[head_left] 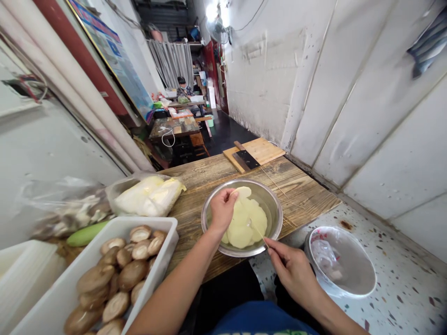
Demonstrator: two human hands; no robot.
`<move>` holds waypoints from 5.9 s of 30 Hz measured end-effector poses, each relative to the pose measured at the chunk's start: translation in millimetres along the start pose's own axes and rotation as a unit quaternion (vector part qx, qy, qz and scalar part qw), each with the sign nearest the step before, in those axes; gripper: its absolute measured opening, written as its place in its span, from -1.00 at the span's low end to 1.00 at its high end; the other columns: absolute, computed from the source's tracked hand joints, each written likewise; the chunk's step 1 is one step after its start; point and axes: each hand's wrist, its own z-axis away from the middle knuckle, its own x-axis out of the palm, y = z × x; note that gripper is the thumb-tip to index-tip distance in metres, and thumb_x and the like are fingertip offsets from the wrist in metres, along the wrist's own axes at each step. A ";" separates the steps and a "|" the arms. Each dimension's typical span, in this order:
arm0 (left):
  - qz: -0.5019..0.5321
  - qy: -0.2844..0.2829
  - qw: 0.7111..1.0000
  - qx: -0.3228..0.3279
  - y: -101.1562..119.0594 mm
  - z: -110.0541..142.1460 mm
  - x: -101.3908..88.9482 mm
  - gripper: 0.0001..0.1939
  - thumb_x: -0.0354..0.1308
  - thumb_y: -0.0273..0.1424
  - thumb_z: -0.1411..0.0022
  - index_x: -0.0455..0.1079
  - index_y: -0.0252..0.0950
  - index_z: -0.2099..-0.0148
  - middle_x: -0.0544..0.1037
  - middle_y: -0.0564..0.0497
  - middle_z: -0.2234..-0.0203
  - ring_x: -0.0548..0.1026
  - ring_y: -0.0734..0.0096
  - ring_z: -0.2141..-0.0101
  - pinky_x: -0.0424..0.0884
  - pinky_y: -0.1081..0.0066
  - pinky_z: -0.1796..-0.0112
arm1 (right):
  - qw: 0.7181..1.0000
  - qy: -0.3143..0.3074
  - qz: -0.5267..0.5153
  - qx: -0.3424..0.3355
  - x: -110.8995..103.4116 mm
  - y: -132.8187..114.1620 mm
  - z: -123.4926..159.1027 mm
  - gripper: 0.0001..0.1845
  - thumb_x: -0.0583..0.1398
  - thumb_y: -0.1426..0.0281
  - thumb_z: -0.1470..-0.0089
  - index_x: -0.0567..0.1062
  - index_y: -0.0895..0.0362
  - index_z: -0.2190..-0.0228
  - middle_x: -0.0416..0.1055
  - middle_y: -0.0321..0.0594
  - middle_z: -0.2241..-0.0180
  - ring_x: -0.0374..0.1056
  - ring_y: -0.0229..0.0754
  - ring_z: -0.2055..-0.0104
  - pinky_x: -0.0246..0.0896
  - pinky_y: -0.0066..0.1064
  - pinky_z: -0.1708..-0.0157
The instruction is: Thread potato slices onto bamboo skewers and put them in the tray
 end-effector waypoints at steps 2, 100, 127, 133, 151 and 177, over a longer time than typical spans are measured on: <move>0.012 -0.011 1.000 -0.010 0.1 0.7 1.1 -0.83 0.21 -0.30 -0.03 0.46 -0.27 0.32 0.52 0.05 0.46 0.42 0.43 0.41 0.30 0.51 0.35 | 1.000 0.003 0.019 -0.002 1.2 -2.0 -3.0 -0.57 -0.01 0.32 -0.19 0.50 0.27 0.08 0.41 -0.26 0.65 0.38 -0.17 0.56 0.28 -0.45 0.54; -0.455 -0.351 0.818 -0.009 -17.0 18.9 6.8 -0.57 0.38 -0.64 0.58 0.18 -0.25 0.69 0.34 0.03 0.73 0.49 0.04 0.44 0.36 0.29 0.38 | 0.991 0.092 0.083 -0.059 -21.9 -0.2 -29.6 -0.74 0.02 0.35 -0.20 0.47 0.16 0.34 0.48 -0.25 0.51 0.39 -0.23 0.52 0.19 -0.49 0.49; 0.132 -0.170 0.949 -0.232 -10.8 -24.0 -16.7 -0.58 0.37 -0.34 0.19 0.41 -0.33 0.22 0.50 0.00 0.44 0.43 0.49 0.50 0.29 0.58 0.57 | 0.982 -0.025 0.181 -0.039 -22.5 8.3 5.7 -0.63 -0.07 0.33 -0.24 0.52 0.09 0.27 0.56 -0.17 0.44 0.51 -0.12 0.38 0.36 -0.41 0.32; 0.144 -0.176 0.944 -0.239 -5.3 -22.2 -17.2 -0.62 0.32 -0.37 0.13 0.40 -0.30 0.18 0.49 0.00 0.42 0.42 0.52 0.48 0.28 0.60 0.56 | 0.982 -0.024 0.179 -0.047 -20.9 9.3 4.3 -0.62 -0.07 0.35 -0.23 0.52 0.11 0.28 0.58 -0.14 0.42 0.51 -0.12 0.39 0.36 -0.42 0.35; 0.078 -0.099 0.981 -0.149 -11.4 -22.7 -15.6 -0.68 0.33 -0.21 0.15 0.49 -0.35 0.37 0.49 0.02 0.51 0.37 0.52 0.51 0.30 0.55 0.54 | 0.974 -0.018 0.216 -0.070 -19.9 1.7 -3.6 -0.61 -0.06 0.38 -0.22 0.52 0.08 0.45 0.52 -0.22 0.58 0.48 -0.17 0.51 0.31 -0.48 0.47; -0.130 -0.096 0.987 0.023 -12.3 -18.3 -16.8 -0.68 0.10 -0.16 -0.09 0.45 -0.33 0.39 0.38 0.10 0.62 0.30 0.49 0.55 0.16 0.51 0.52 | 0.969 -0.040 0.240 -0.044 -14.1 -6.6 -8.4 -0.65 -0.07 0.42 -0.21 0.49 0.16 0.37 0.53 -0.13 0.51 0.48 -0.13 0.45 0.20 -0.46 0.47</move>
